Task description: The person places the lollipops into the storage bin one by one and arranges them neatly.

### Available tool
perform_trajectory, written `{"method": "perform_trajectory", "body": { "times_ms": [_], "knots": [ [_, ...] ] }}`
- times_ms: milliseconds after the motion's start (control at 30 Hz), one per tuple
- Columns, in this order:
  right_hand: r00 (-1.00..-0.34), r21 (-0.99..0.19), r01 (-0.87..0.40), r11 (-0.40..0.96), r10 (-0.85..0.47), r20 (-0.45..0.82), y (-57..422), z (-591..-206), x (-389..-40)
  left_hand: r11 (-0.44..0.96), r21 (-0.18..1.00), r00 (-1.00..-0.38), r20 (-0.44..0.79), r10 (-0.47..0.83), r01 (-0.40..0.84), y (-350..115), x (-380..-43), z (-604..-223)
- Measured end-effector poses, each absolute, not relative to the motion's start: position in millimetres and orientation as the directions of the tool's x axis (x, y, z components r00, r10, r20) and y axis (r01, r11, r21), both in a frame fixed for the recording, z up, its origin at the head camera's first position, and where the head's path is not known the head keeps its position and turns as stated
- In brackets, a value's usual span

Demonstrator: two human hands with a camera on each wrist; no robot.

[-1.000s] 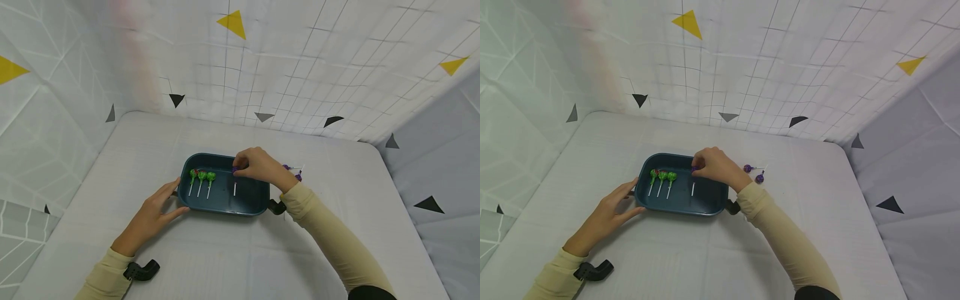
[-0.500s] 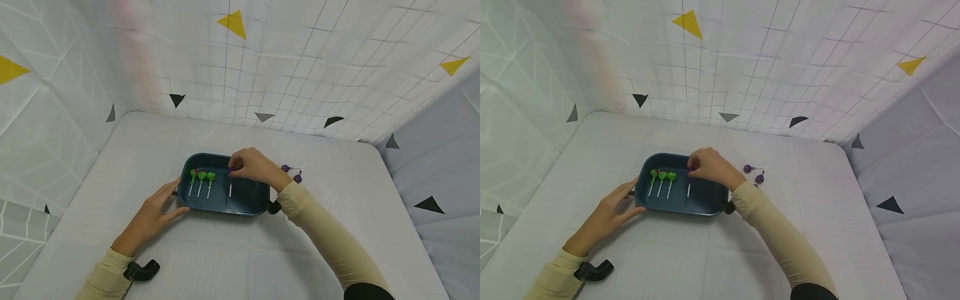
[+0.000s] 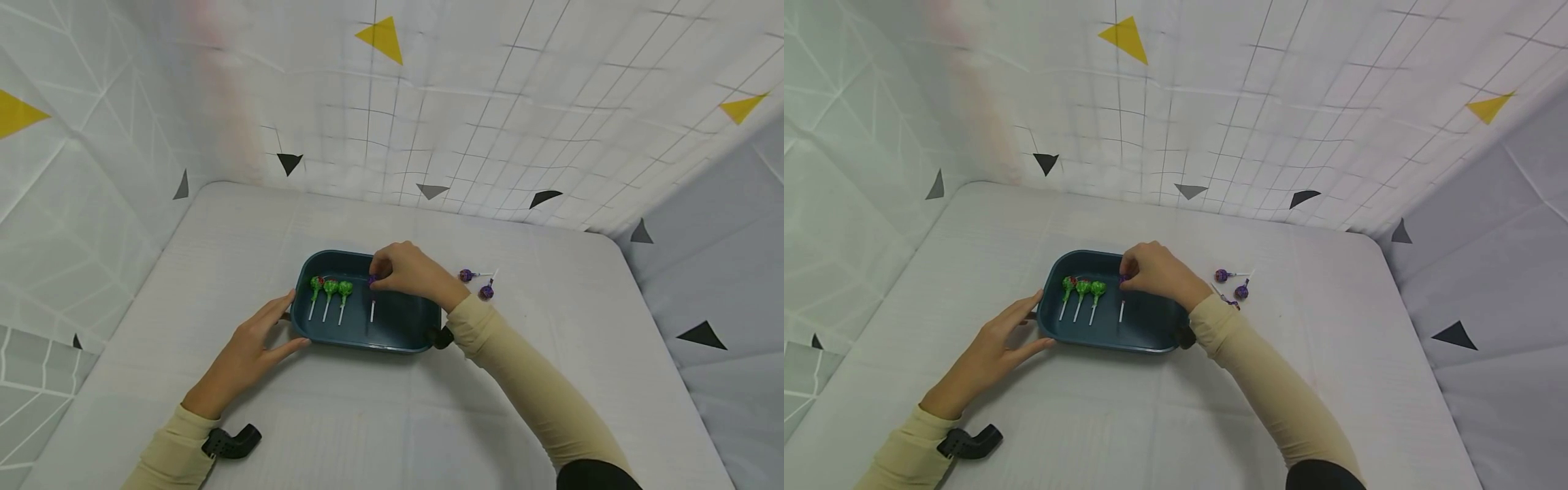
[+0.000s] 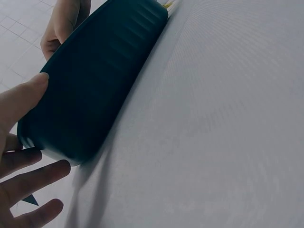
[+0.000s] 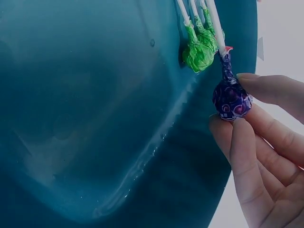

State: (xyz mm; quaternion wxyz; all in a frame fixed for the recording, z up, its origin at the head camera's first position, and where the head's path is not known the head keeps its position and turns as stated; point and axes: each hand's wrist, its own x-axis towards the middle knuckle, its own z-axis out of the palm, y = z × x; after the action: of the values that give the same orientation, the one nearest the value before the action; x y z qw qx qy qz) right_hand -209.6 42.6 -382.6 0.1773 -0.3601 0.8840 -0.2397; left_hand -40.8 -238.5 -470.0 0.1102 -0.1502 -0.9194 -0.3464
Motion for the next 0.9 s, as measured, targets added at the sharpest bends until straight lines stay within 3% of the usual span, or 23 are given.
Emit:
{"method": "perform_trajectory", "body": {
  "times_ms": [900],
  "knots": [
    [-0.660,-0.564,-0.548,0.617,-0.734,-0.161,22,-392,-215,0.707,0.608,-0.928,0.314,0.202,0.360,-238,-41,-470]
  ]
}}
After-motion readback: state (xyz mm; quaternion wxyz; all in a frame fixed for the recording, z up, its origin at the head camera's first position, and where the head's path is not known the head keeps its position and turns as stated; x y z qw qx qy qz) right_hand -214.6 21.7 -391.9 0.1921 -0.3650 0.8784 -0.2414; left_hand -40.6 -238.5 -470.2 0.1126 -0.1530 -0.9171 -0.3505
